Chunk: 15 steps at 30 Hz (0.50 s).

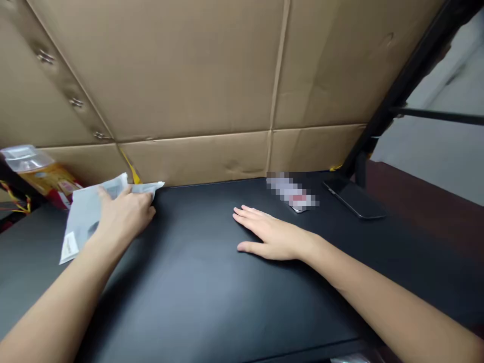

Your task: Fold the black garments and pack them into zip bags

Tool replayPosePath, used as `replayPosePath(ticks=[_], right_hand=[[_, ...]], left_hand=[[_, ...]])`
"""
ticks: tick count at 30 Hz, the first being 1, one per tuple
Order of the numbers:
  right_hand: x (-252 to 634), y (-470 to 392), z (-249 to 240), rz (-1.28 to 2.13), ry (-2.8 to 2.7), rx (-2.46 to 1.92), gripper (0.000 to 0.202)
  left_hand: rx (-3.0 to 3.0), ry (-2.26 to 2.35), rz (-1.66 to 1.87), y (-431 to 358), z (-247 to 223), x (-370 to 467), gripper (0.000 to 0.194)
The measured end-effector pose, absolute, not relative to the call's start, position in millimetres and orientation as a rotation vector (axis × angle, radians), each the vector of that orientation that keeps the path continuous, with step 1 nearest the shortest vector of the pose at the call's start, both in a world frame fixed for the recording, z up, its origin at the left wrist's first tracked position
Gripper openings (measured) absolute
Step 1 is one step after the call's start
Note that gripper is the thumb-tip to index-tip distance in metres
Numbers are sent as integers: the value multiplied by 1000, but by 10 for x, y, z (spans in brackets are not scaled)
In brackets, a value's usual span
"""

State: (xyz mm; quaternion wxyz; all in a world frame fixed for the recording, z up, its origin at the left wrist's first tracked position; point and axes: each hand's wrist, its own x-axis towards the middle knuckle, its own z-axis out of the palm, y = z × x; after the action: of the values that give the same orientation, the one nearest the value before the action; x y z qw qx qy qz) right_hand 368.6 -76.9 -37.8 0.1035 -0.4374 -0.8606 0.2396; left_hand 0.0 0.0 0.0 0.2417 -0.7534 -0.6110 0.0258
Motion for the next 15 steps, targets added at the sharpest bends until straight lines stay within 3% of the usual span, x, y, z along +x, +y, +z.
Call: replayPosePath(ticks=[5,9,15], right_hand=[[3716,-767,-378,698,-2553,-1307,88],[3733,-767,-366,703,-2546,-1301,85],[3728,-762,-349,693,-2564,-1310,86]], left_hand=[[-1997,-1605,37,-50,163,125,38],[-2054,-1584,-93,-11,20,100,44],[-2214,-1497,-523,90,-106,-129,30]])
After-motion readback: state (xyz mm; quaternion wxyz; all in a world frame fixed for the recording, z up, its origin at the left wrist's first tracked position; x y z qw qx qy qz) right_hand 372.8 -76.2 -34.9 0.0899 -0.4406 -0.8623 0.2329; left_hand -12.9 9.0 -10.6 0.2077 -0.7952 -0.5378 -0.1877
